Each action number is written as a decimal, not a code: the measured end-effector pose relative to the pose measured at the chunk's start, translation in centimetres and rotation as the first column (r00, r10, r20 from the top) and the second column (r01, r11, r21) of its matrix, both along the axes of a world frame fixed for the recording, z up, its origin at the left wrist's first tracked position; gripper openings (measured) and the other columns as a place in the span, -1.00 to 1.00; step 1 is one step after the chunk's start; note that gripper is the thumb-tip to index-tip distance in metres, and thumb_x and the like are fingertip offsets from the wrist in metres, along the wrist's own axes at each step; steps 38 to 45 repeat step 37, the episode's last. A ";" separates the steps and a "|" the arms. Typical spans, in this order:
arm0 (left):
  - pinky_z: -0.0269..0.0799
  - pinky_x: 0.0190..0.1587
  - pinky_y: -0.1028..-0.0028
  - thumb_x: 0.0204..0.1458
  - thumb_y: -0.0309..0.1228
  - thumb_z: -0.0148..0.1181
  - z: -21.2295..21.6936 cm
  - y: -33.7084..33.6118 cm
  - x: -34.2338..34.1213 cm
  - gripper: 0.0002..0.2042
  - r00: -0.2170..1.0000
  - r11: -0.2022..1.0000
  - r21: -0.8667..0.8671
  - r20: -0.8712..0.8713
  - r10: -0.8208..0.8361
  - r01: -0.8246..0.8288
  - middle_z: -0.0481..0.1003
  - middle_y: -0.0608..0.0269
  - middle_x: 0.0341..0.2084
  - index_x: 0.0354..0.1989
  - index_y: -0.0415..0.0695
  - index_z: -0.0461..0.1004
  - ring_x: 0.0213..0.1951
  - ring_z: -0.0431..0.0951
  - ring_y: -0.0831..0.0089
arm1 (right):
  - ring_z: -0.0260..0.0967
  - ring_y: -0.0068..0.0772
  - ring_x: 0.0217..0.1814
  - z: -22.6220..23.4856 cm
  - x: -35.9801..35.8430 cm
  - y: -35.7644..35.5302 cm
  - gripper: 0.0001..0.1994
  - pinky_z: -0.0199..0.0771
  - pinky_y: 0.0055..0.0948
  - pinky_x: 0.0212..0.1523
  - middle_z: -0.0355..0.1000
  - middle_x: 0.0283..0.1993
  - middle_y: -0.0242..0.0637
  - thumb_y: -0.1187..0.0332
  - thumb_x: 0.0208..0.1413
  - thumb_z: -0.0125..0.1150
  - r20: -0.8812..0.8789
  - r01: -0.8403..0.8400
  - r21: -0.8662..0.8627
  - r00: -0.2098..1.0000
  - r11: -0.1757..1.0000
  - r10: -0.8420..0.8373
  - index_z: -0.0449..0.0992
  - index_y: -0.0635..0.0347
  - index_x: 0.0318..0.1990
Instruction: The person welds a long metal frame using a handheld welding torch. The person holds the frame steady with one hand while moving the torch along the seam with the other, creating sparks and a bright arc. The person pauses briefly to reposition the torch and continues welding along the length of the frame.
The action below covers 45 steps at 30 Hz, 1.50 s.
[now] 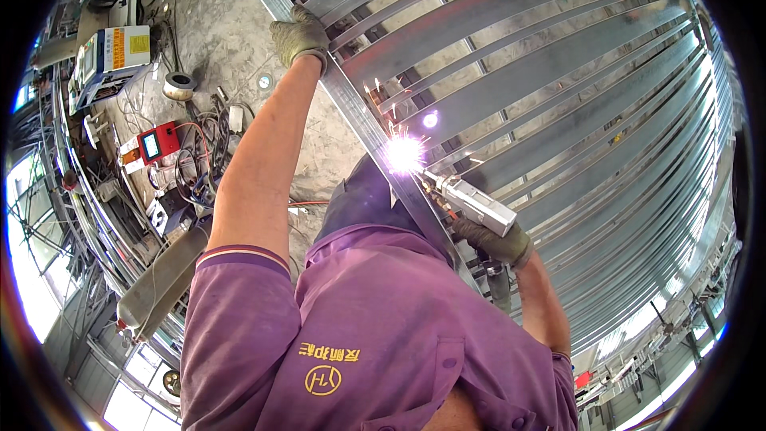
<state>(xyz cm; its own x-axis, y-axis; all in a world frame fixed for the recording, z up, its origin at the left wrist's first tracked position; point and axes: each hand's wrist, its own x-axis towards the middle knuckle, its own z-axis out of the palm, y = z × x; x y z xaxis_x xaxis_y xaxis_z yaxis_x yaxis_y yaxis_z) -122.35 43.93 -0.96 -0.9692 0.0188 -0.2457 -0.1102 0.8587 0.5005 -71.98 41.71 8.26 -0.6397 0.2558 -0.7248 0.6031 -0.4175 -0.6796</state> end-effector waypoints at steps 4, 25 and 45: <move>0.50 0.33 -0.07 0.39 0.15 0.06 -0.2 -0.1 -0.2 -0.27 1.000 1.000 0.007 -0.006 0.011 -0.011 0.53 -0.41 0.26 0.34 -0.39 0.34 0.27 0.58 -0.31 | 0.59 -0.58 0.00 0.0 0.2 0.2 -0.43 0.67 -0.43 0.02 0.73 0.06 -0.31 0.18 0.25 0.66 0.010 -0.029 0.014 1.000 0.999 0.029 0.63 0.20 0.34; 0.49 0.33 -0.06 0.39 0.14 0.05 -0.9 0.0 -0.6 -0.25 1.000 1.000 0.003 -0.003 0.015 -0.015 0.53 -0.44 0.25 0.35 -0.42 0.35 0.27 0.58 -0.32 | 0.51 -0.56 0.11 2.3 -1.0 0.8 -0.38 0.61 -0.43 0.13 0.67 0.16 -0.36 0.20 0.29 0.63 0.103 -0.002 -0.082 0.995 0.997 0.010 0.56 0.19 0.43; 0.48 0.35 -0.04 0.39 0.16 0.04 -0.9 0.0 -0.9 -0.25 1.000 1.000 -0.001 -0.013 0.017 -0.017 0.54 -0.42 0.25 0.35 -0.39 0.35 0.28 0.58 -0.31 | 0.48 -0.53 0.31 1.0 0.0 0.1 -0.36 0.51 -0.44 0.31 0.62 0.33 -0.19 0.17 0.34 0.57 -0.019 -0.026 -0.028 0.999 0.999 0.026 0.50 0.13 0.50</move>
